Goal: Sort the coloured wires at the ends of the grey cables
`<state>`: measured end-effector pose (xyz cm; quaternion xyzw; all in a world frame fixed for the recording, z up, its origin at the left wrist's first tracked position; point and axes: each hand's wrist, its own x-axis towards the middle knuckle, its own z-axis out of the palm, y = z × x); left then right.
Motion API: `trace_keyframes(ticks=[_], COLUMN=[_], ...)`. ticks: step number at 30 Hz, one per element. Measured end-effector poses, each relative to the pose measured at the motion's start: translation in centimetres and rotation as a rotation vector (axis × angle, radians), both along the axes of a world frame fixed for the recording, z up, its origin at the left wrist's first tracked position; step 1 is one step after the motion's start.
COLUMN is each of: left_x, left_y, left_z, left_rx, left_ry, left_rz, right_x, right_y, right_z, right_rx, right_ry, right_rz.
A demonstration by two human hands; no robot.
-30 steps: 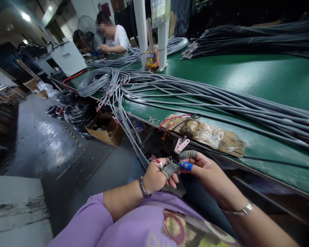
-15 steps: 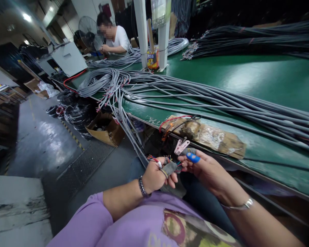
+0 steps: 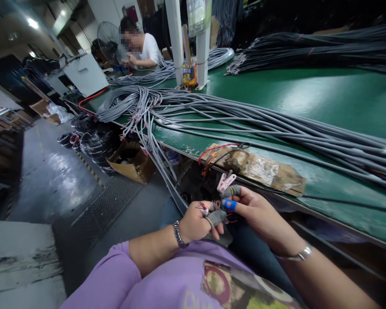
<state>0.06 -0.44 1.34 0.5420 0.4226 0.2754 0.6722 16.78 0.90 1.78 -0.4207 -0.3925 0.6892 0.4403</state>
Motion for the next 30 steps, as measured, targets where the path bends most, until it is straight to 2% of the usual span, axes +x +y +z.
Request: trace_keyframes(ticks=[6, 13, 18, 22, 30], left_x=[-0.1, -0.1, 0.0, 0.0, -0.1], left_y=[0.1, 0.0, 0.0, 0.1, 0.0], left_z=[0.3, 0.3, 0.3, 0.3, 0.3], left_rx=[0.005, 0.011, 0.009, 0.0, -0.002], left_ry=[0.006, 0.003, -0.005, 0.011, 0.025], left_rz=[-0.018, 0.028, 0.041, 0.032, 0.019], right_x=[-0.3, 0.2, 0.9, 0.9, 0.5], right_y=[-0.2, 0.1, 0.1, 0.0, 0.2], right_z=[-0.1, -0.7, -0.9, -0.8, -0.7], right_rx=[0.004, -0.102, -0.129, -0.084, -0.025], right_ry=[-0.002, 0.103, 0.026, -0.022, -0.042], right_rz=[-0.028, -0.105, -0.029, 0.07, 0.031])
